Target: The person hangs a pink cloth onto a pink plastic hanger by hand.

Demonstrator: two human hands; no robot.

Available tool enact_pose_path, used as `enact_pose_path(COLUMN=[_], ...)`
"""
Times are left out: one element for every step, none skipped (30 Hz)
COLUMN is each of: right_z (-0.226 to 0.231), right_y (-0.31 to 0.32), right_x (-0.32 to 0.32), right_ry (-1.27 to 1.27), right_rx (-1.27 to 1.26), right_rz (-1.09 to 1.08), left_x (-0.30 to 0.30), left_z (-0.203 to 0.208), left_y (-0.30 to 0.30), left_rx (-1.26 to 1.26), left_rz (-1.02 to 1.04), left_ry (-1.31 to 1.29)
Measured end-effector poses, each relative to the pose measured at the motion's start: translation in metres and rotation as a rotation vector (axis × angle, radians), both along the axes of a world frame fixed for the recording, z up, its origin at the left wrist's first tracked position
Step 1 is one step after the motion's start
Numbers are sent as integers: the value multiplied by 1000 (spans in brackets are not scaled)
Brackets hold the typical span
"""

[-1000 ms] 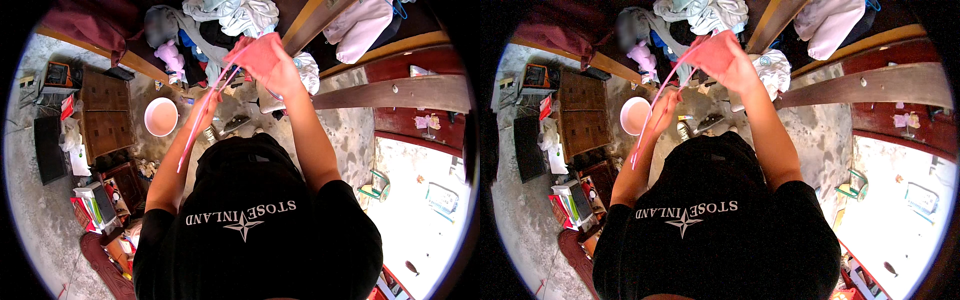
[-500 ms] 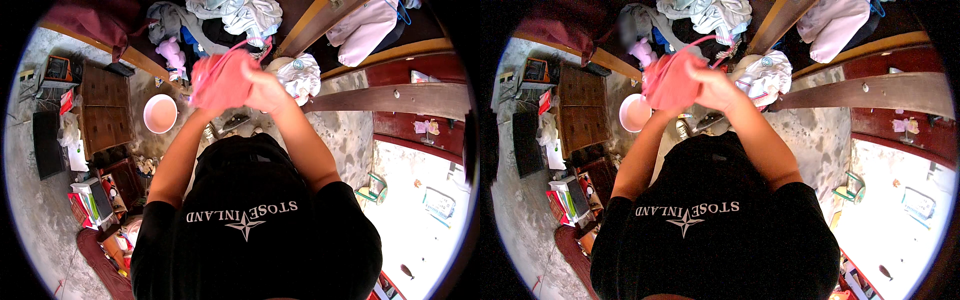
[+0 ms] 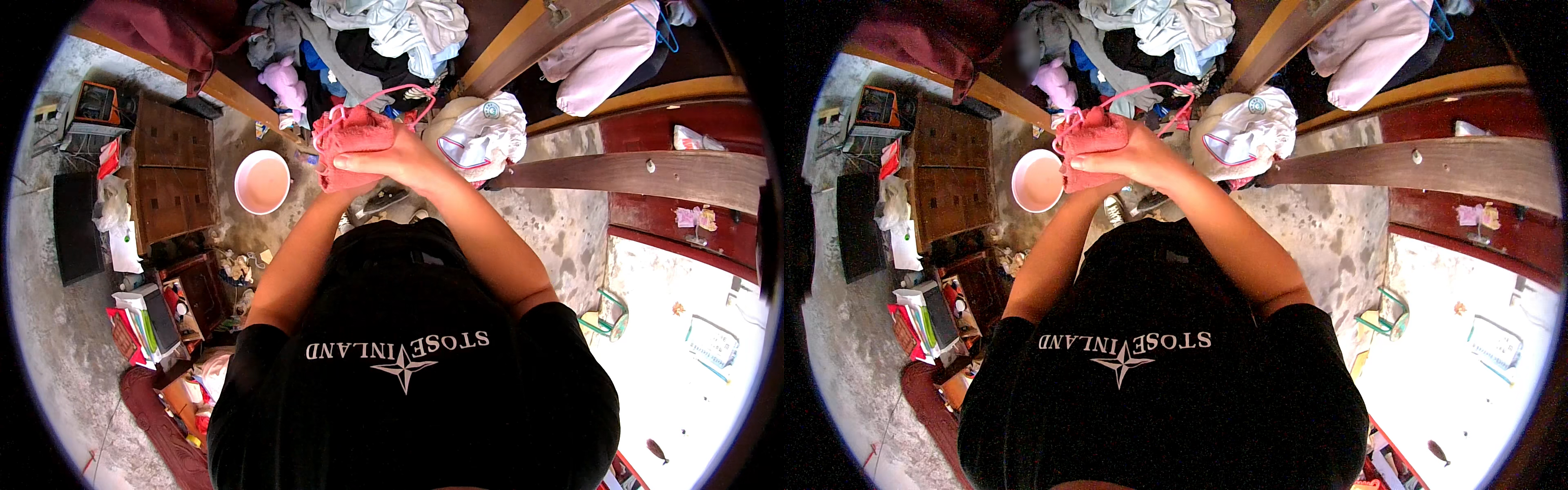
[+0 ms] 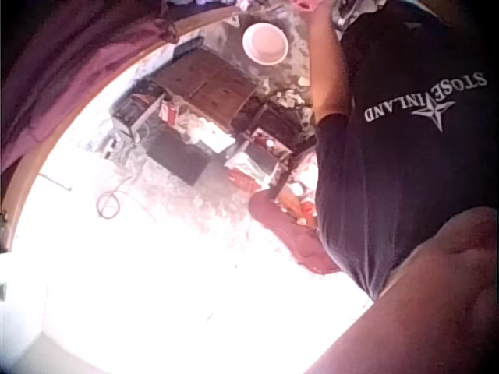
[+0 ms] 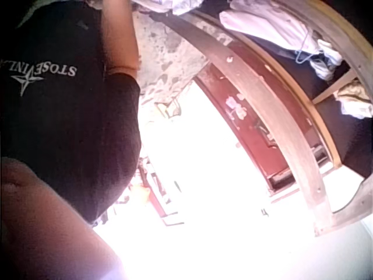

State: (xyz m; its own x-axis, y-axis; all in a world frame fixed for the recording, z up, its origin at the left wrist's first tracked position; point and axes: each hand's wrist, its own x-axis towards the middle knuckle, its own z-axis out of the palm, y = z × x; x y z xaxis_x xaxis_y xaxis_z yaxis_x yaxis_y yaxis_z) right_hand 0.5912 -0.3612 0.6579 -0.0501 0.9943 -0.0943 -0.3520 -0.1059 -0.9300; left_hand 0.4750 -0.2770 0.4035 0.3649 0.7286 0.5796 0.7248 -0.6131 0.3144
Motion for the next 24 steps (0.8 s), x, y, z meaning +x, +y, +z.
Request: enact_pose_path(right_z=[-4, -7, -10, -12, -15, -18, -20, -10, -12, -16, -21, -27, -26, -26, -25, -26, -30, -34, -35, -37, -38, -40, -41, -42], right_y=[-1, -2, -2, -4, -5, -7, -8, -12, -14, -13, -10, -6, -5, -4, -4, -6, -16, -27, -35, -39, -39, -37, -35, -31], right_x=[1, 6, 15, 26, 36, 48, 55, 53, 45, 32, 21, 12, 12, 14, 16, 21, 31, 42, 51, 56, 56, 54, 53, 50], right_ry=[53, 91, 126, 160, 38, -83, -205, -336, -301, -265, -232, -179, -212, -245, -277, -236, -194, -152, -111, -87, -105, -121, -137, -153], right_rx=[-17, -5, 8, 20, 3, -14, -33, -113, -76, -34, 4, 6, 38, 69, 101, 48, -10, -68, -129, -124, -92, -55, -18, 14], right_rz=[-16, -28, -33, -43, -12, 24, 57, 58, 4, -49, -106, -144, -123, -102, -82, -76, -64, -51, -36, -54, -78, -107, -137, -154], left_x=[-4, -10, -17, -21, -26, -32, -36, -36, -37, -41, -41, -42, -41, -40, -39, -38, -35, -33, -32, -37, -44, -46, -44, -41], left_z=[11, 27, 44, 60, 76, 91, 107, 119, 131, 138, 142, 105, 99, 92, 85, 84, 91, 98, 102, 95, 84, 85, 84, 83], left_y=[-1, 0, 2, 7, 13, 20, 25, 20, 16, 7, 2, -4, -4, -4, -4, 1, 5, 10, 12, 11, 11, 12, 10, 6], left_rx=[-179, -356, -531, -748, -954, -1188, -1409, -1343, -1274, -1154, -1035, -741, -801, -861, -921, -977, -953, -920, -883, -794, -704, -606, -610, -613], left_rz=[-189, -372, -547, -590, -601, -454, -294, -342, -384, -448, -516, -698, -664, -629, -593, -565, -506, -443, -375, -436, -496, -556, -544, -533], left_ry=[-81, -159, -239, -174, -93, 137, 372, 421, 466, 436, 402, -150, -96, -42, 13, 73, 292, 508, 720, 696, 670, 648, 709, 771])
